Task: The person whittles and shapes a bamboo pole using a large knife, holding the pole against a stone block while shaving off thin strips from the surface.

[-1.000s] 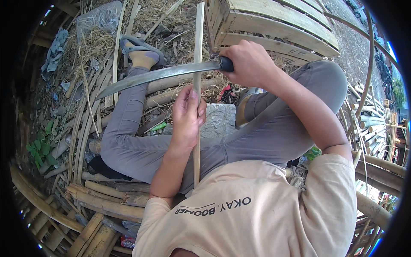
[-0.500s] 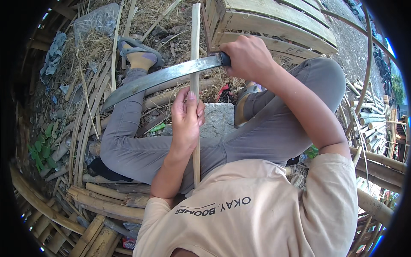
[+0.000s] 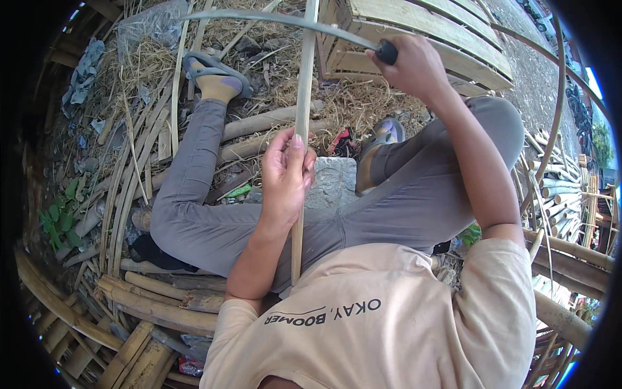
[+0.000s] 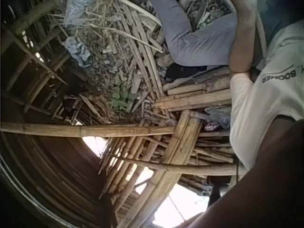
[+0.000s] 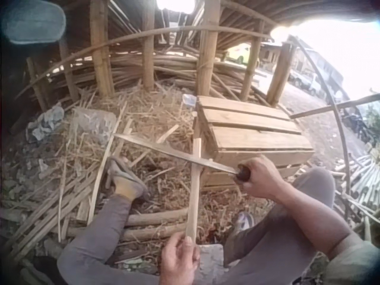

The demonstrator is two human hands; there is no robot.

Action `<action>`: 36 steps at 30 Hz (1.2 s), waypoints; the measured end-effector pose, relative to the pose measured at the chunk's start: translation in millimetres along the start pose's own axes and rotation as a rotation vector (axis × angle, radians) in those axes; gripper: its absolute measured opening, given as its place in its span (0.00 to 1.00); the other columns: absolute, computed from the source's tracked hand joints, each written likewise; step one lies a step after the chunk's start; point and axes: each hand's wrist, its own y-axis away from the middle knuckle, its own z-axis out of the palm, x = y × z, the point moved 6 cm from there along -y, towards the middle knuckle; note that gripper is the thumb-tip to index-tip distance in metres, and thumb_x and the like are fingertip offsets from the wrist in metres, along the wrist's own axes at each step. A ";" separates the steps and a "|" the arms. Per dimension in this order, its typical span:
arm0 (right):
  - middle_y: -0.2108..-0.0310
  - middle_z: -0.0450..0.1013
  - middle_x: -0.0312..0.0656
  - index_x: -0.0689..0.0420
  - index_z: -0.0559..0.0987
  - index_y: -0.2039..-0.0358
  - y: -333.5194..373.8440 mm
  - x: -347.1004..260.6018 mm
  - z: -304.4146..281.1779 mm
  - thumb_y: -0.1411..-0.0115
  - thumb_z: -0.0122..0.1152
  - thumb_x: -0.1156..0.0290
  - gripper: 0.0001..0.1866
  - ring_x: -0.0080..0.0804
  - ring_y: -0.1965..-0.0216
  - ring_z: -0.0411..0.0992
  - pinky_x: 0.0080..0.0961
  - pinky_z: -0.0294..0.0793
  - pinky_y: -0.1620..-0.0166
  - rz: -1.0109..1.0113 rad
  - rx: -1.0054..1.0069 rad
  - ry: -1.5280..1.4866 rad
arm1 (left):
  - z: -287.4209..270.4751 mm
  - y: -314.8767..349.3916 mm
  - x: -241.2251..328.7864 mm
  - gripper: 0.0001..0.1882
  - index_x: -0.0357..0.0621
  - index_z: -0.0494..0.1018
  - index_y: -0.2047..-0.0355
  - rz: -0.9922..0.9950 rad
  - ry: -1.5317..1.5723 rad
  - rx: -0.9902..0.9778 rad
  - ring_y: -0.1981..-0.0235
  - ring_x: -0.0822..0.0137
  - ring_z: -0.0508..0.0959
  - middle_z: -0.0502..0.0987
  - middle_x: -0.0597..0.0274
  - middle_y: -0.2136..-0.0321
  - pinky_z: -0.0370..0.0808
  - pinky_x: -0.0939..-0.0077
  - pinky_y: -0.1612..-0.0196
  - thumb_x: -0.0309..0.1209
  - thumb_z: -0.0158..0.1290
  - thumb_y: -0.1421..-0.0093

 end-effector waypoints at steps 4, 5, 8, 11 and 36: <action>0.78 0.75 0.51 0.57 0.82 0.71 18.9 -39.9 15.7 0.47 0.67 0.57 0.15 0.54 0.71 0.75 0.46 0.73 0.64 -0.134 -0.179 -0.050 | 0.2 -1.2 -6.5 0.12 0.41 0.65 0.51 -0.033 0.062 -0.035 0.83 0.83 0.61 0.67 0.69 0.78 0.59 0.87 0.82 0.36 0.44 0.28; 0.78 0.75 0.51 0.57 0.82 0.71 20.3 -44.7 15.8 0.47 0.67 0.57 0.15 0.54 0.71 0.75 0.46 0.73 0.64 -0.134 -0.180 -0.053 | 1.5 -0.9 -7.5 0.12 0.41 0.64 0.50 -0.040 0.086 -0.060 0.81 0.83 0.62 0.68 0.69 0.77 0.59 0.87 0.82 0.35 0.45 0.28; 0.78 0.76 0.49 0.55 0.83 0.70 28.3 -62.9 19.2 0.53 0.66 0.66 0.10 0.52 0.71 0.76 0.45 0.75 0.64 -0.300 -0.213 -0.079 | 4.8 1.3 -10.4 0.12 0.42 0.64 0.49 -0.118 0.119 -0.071 0.80 0.83 0.62 0.69 0.69 0.75 0.58 0.88 0.81 0.34 0.45 0.28; 0.82 0.72 0.48 0.57 0.78 0.75 30.9 -64.4 27.1 0.56 0.67 0.68 0.09 0.54 0.73 0.73 0.47 0.72 0.66 -0.306 -0.229 -0.065 | 2.4 3.5 -13.5 0.12 0.42 0.63 0.49 -0.131 0.043 -0.013 0.79 0.84 0.62 0.69 0.69 0.74 0.58 0.89 0.80 0.33 0.45 0.28; 0.76 0.77 0.51 0.54 0.84 0.66 -17.0 15.9 -7.4 0.48 0.64 0.59 0.14 0.51 0.71 0.78 0.43 0.77 0.63 0.054 0.090 0.149 | 4.3 10.7 -9.6 0.13 0.40 0.62 0.49 0.009 -0.055 -0.029 0.79 0.86 0.62 0.70 0.70 0.74 0.59 0.91 0.79 0.32 0.46 0.29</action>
